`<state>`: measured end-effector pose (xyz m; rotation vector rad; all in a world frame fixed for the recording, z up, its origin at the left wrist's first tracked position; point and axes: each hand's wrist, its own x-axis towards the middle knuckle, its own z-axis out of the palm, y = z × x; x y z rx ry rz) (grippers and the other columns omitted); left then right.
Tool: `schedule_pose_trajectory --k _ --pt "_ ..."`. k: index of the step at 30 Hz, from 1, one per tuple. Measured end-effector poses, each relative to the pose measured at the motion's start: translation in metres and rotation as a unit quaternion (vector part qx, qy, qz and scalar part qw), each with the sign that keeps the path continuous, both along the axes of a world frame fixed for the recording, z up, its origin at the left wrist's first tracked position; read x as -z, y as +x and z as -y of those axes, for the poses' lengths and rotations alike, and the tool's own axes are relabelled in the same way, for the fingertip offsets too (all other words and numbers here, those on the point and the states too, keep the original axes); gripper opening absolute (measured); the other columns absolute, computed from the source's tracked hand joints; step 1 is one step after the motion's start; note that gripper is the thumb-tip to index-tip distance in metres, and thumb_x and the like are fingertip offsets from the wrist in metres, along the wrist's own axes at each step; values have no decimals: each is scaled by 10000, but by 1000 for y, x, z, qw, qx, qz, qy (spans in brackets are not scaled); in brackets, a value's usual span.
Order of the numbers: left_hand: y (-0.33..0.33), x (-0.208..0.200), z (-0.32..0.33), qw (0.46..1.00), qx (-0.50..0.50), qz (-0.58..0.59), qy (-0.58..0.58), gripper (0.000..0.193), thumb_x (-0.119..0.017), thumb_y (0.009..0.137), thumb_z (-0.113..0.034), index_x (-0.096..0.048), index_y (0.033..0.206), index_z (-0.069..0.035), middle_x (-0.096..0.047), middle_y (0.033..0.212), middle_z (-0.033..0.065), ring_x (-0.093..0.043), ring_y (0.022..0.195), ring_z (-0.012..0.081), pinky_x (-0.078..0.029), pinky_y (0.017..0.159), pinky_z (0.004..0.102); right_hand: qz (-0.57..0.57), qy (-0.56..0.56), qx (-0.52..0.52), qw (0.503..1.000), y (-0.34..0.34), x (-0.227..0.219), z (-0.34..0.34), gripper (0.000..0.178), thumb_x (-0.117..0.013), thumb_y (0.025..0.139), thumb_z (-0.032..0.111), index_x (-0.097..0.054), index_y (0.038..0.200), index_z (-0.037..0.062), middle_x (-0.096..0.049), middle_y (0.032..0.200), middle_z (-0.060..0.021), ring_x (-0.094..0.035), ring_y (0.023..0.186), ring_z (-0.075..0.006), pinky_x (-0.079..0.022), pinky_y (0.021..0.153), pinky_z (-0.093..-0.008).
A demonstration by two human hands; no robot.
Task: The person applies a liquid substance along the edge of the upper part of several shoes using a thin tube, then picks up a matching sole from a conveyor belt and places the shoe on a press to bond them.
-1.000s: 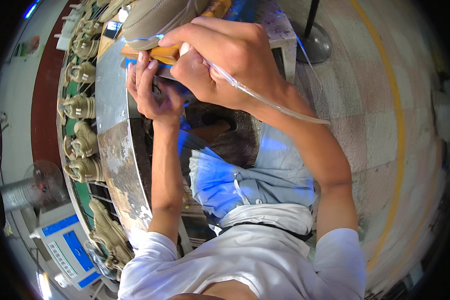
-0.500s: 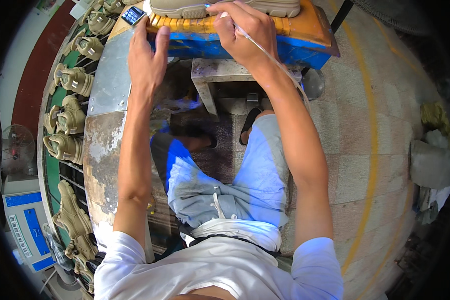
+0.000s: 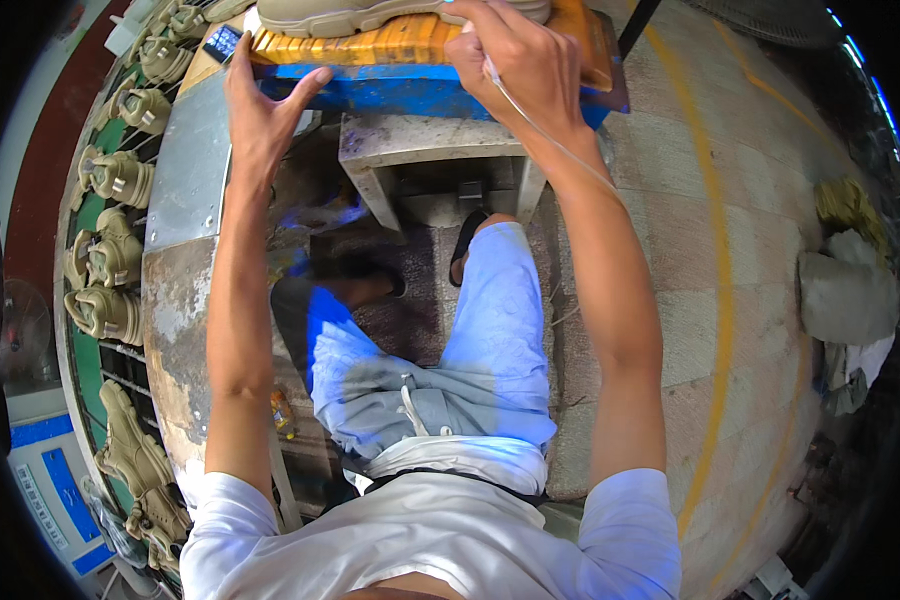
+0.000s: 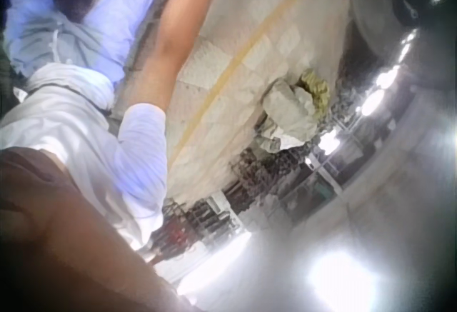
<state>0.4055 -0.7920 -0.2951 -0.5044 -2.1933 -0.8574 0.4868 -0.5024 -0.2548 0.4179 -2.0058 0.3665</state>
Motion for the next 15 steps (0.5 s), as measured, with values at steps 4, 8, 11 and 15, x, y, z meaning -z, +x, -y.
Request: schedule_pose_trajectory --k 4,8,11,15 --pt "-57 6 21 998 62 -21 -3 1093 -949 700 -536 -492 1520 23 -618 1398 263 -572 1330 384 -466 1126 456 5 13 -19 1000 21 -16 -23 200 -641 885 83 -770 1037 74 -730 854 -135 -724 707 -327 -584 642 -399" --pt "-84 -7 29 990 1 -128 -66 740 -915 767 -445 -689 1317 -5 -694 1362 164 -641 1283 366 -510 1086 445 48 -6 -106 993 34 -32 -11 201 -624 893 76 -765 1036 61 -716 816 -130 -716 687 -314 -577 624 -397" --pt "7 -9 -52 961 235 -97 110 413 -894 820 -306 -784 1115 -40 -758 1248 115 -680 1230 344 -510 1083 426 102 6 -99 990 52 -35 -7 262 -548 931 31 -763 1077 1 -743 830 -119 -734 705 -197 -581 661 -320" --pt "109 17 -34 956 273 -94 46 156 -820 886 -162 -805 1027 -96 -781 1229 75 -687 1230 311 -496 1084 429 113 -28 -132 984 54 -26 11 271 -533 947 8 -757 1094 -26 -744 840 -131 -718 669 -168 -580 631 -296"
